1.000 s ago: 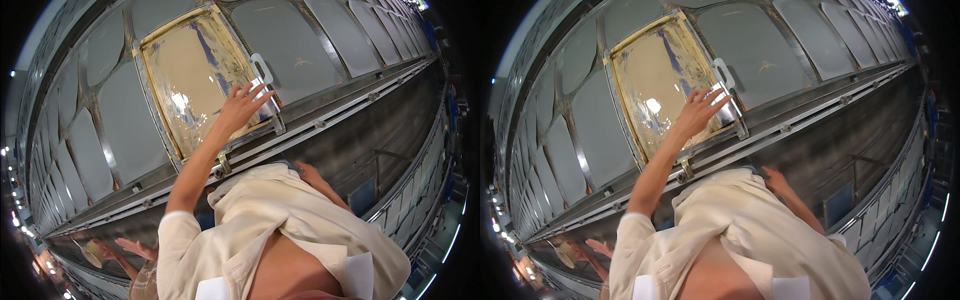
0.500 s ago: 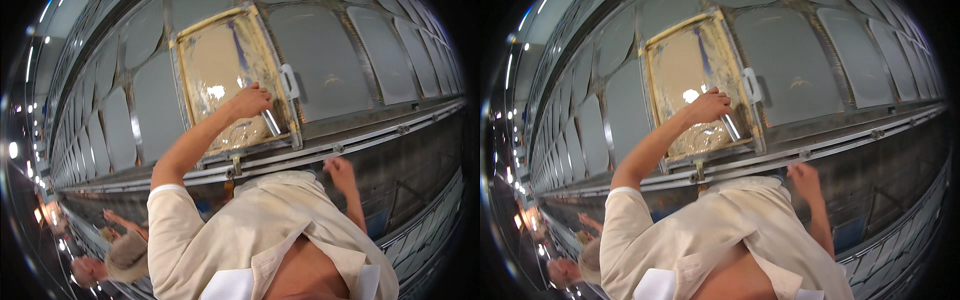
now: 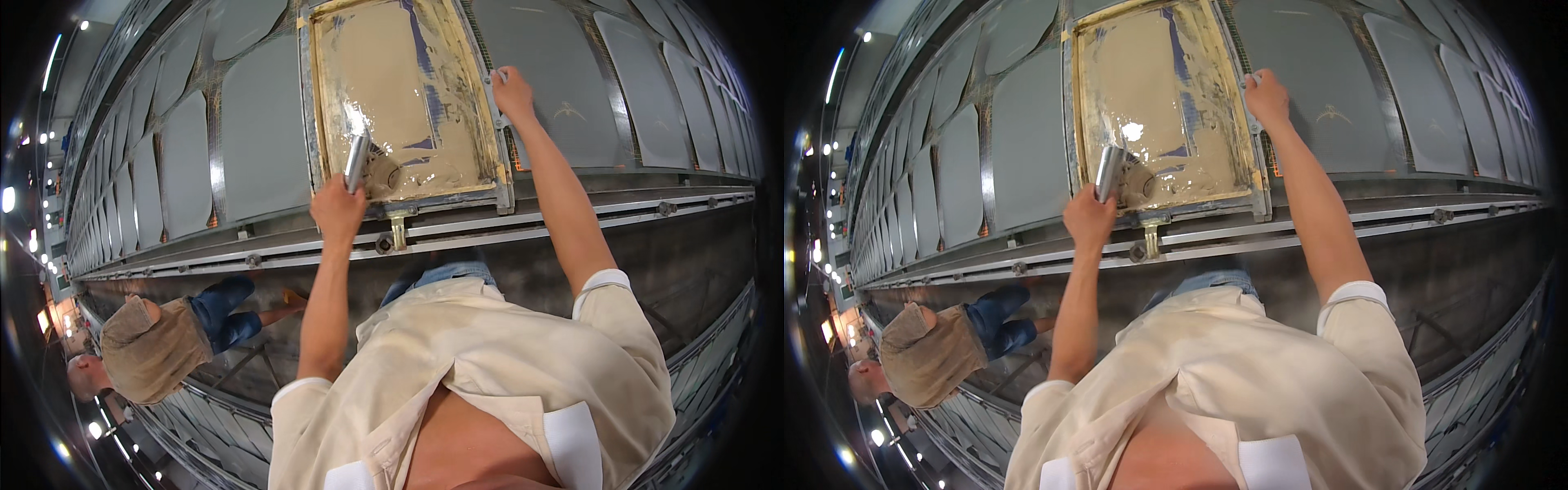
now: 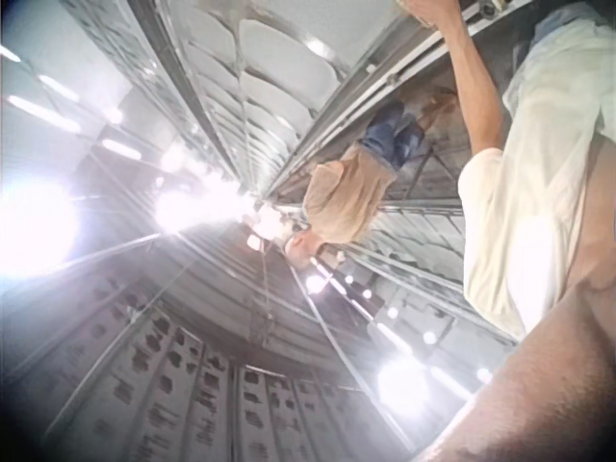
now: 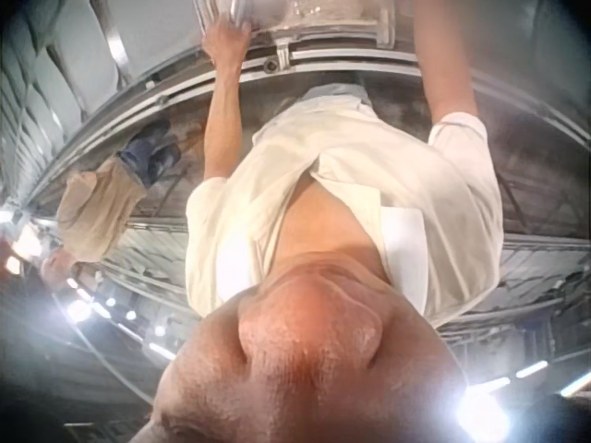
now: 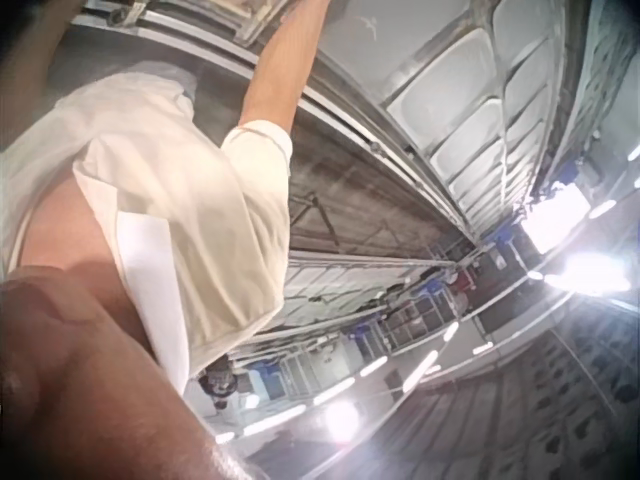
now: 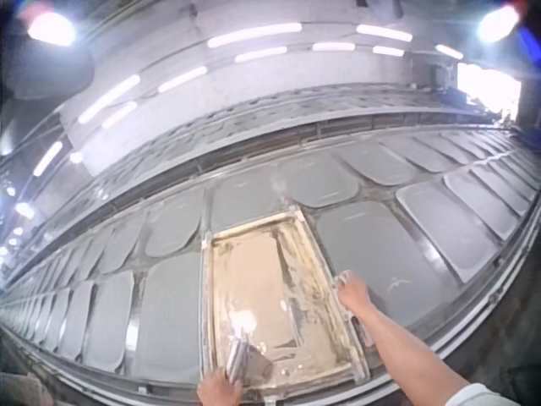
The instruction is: The person pours a beige paste into a screen printing frame and uses a squeegee to spread the paste evenly across the mesh. They repeatedly pull the squeegee across the screen to coat the stencil area.
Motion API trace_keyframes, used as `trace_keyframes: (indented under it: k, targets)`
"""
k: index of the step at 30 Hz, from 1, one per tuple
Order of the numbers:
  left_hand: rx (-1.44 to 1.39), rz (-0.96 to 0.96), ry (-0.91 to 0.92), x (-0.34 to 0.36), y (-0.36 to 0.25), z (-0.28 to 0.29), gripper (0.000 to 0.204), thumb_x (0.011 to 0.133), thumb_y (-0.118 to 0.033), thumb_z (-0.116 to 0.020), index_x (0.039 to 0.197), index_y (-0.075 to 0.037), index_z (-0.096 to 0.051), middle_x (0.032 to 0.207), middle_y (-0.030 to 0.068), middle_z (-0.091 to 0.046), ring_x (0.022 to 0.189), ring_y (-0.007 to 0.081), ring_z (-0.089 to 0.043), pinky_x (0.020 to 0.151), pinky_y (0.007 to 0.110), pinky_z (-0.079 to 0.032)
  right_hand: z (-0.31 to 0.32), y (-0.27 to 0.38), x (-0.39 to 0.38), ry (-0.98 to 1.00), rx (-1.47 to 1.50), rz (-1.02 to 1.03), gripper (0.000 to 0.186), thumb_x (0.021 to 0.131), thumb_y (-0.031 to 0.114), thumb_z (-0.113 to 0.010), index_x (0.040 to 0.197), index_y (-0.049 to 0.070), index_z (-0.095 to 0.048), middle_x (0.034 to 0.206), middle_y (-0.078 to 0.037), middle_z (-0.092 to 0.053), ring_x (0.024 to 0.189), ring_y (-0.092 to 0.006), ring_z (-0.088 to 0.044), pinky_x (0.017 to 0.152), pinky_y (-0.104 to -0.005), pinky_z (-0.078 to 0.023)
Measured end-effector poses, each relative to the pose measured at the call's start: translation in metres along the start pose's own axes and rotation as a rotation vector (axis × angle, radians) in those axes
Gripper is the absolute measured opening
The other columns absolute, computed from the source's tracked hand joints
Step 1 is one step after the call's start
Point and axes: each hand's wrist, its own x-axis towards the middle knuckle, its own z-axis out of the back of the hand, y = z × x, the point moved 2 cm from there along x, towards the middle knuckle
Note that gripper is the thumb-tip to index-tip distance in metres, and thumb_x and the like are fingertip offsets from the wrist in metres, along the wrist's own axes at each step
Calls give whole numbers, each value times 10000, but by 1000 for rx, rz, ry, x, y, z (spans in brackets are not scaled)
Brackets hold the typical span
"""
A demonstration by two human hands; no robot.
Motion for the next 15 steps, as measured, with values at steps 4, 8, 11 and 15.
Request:
trace_keyframes:
  k: [4, 8, 11, 15]
  targets:
    - [-122, -146, 64, 6, -46, -27, 261, 775, -270, -785, 783, -58, -633, 751, 132, -662, 695, 365, -650, 635, 478, -493, -21, -10, 12, -129, 44, 17, 392, 983, 413, -598, 1189, 84, -651, 1068, -178, -725, 1005, -405, -675, 873, -458, -514]
    - [-210, -553, 91, 44, -56, -19, 204, 739, -195, -797, 799, -84, -636, 772, 91, -646, 765, 321, -643, 719, 436, -471, -25, -15, 12, -136, 184, 124, 351, 983, 396, -602, 1145, 94, -674, 1026, -196, -715, 958, -392, -675, 837, -470, -514]
    - [-112, -671, 203, 66, -41, -12, 214, 704, -139, -807, 834, -107, -641, 790, 58, -628, 817, 289, -636, 759, 420, -451, -21, -9, 1, -138, 199, 56, 325, 982, 385, -610, 1103, 96, -696, 944, -183, -719, 881, -394, -682, 801, -457, -519]
    - [-145, -726, 146, 64, -27, -29, 301, 618, -110, -805, 857, -104, -622, 825, 62, -630, 819, 275, -635, 768, 407, -452, -19, -7, 2, -137, 193, 61, 324, 989, 381, -598, 1111, 99, -699, 891, -176, -716, 846, -394, -686, 788, -454, -524]
